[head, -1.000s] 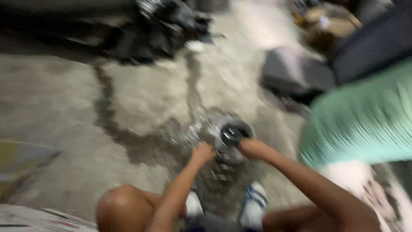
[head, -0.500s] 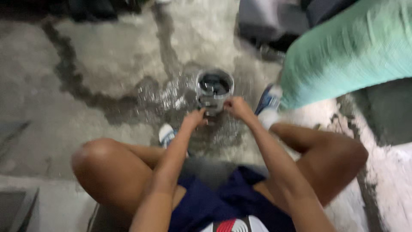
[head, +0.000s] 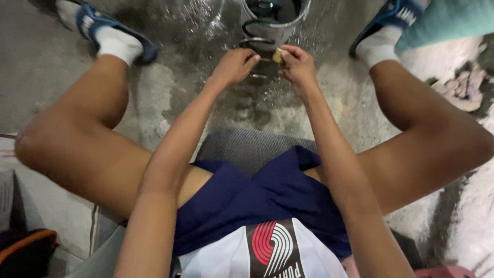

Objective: The person sits on a low stool on the workshop floor and scrubs a metal coil spring with a sponge, repeatedly dipping the spring and sponge into a bucket of water. They rotate the spring to scrub different coils and continue working the sponge over the spring.

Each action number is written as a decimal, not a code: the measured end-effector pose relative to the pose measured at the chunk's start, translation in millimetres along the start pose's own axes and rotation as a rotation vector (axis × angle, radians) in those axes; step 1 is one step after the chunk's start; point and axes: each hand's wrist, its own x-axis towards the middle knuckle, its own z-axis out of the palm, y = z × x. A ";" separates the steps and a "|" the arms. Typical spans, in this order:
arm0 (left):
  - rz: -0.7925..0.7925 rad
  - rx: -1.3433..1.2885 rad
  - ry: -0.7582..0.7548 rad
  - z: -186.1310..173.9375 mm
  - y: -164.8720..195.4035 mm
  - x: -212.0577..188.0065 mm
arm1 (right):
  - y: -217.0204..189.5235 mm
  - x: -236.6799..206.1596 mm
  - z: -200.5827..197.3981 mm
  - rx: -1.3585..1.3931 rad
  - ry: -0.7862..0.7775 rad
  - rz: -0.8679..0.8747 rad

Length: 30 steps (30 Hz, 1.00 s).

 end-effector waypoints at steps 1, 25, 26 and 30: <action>0.040 0.016 0.051 5.7 -2.9 0.9 | 6.5 5.3 0.1 0.003 -0.008 0.011; -0.174 -0.366 0.536 51.4 -37.5 33.1 | 32.0 77.5 24.1 0.120 0.273 -0.004; -0.152 -0.368 0.540 53.1 -36.4 34.2 | 31.9 76.6 28.6 0.028 0.278 -0.030; -0.079 -0.369 0.527 57.7 -32.8 38.0 | 29.7 71.3 43.4 -0.451 0.393 -0.418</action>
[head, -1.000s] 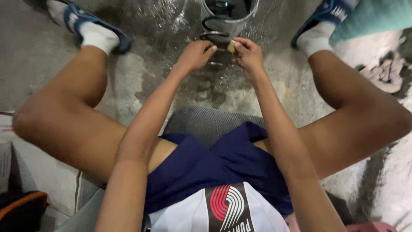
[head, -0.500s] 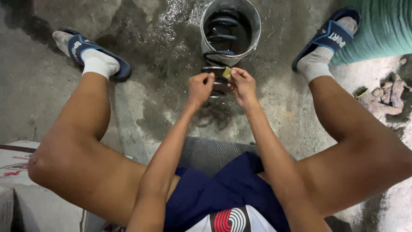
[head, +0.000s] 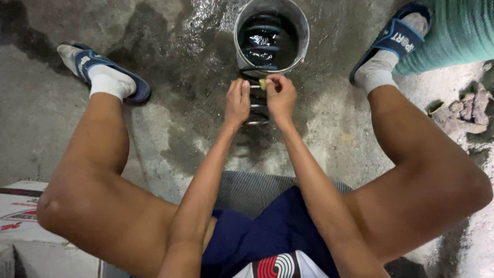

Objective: The person sits on a low stool on the workshop floor and scrubs a metal coil spring with a sponge, repeatedly dipping the spring and sponge into a bucket of water. They rotate the spring to scrub different coils and continue working the sponge over the spring.

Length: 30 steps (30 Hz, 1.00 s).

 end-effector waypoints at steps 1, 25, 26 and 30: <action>-0.019 -0.001 -0.007 0.2 1.5 0.5 | -2.0 -2.3 1.8 -0.045 0.030 -0.071; -0.081 0.090 -0.010 -0.4 14.1 13.9 | -10.3 -4.5 10.2 0.221 -0.022 -0.037; -0.081 0.101 -0.009 0.0 13.6 14.1 | -10.9 -4.6 10.2 0.257 -0.016 -0.043; -0.047 0.090 0.012 1.1 14.7 12.4 | -12.8 -11.5 15.1 0.133 0.065 -0.038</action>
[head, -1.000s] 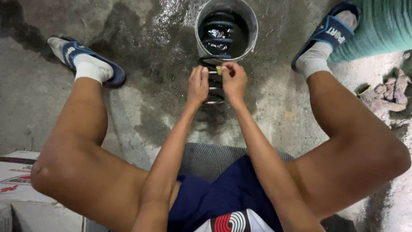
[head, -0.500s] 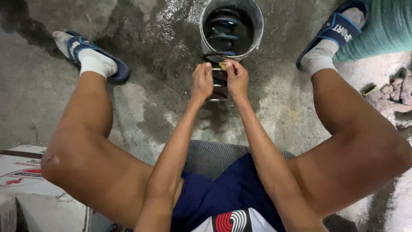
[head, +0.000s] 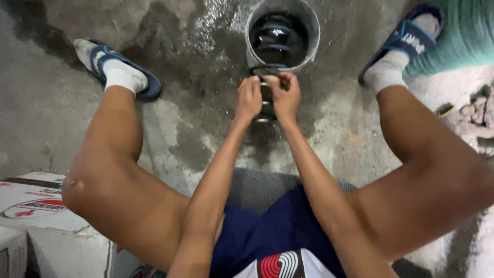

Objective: The person sits on a low stool on the workshop floor and scrubs a metal coil spring with a sponge, repeatedly dipping the spring and sponge into a bucket of water. They rotate the spring to scrub different coils and continue working the sponge over the spring.

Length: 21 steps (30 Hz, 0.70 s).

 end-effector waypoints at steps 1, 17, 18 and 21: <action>-0.025 -0.009 -0.009 0.3 0.3 -1.0 | -1.1 -1.2 0.4 -0.052 0.002 -0.012; -0.072 -0.139 0.003 0.8 -5.0 3.0 | -3.0 8.0 -17.3 0.068 -0.234 0.057; -0.087 -0.151 -0.004 -0.7 -4.6 4.3 | -2.9 12.1 -22.6 0.108 -0.309 0.081; -0.229 -0.179 -0.116 -3.2 -3.2 8.9 | -1.1 22.5 -30.0 0.166 -0.398 0.160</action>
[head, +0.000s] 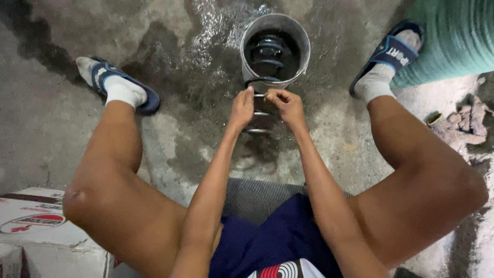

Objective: The person sits on a low stool on the workshop floor and scrubs a metal coil spring with a sponge, repeatedly dipping the spring and sponge into a bucket of water. They rotate the spring to scrub different coils and continue working the sponge over the spring.

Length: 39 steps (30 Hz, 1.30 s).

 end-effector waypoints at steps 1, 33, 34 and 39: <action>0.014 -0.025 0.007 -0.4 0.2 0.8 | 1.1 1.1 0.8 -0.012 0.023 0.051; 0.118 0.140 0.100 -17.8 12.6 22.2 | -22.9 1.1 27.6 -0.239 -0.071 -0.054; 0.067 0.135 0.079 -20.2 16.0 22.8 | -24.3 1.3 25.2 -0.204 -0.110 -0.036; -0.077 0.097 0.080 -17.0 20.0 19.5 | -20.9 4.5 15.0 -0.141 -0.131 -0.010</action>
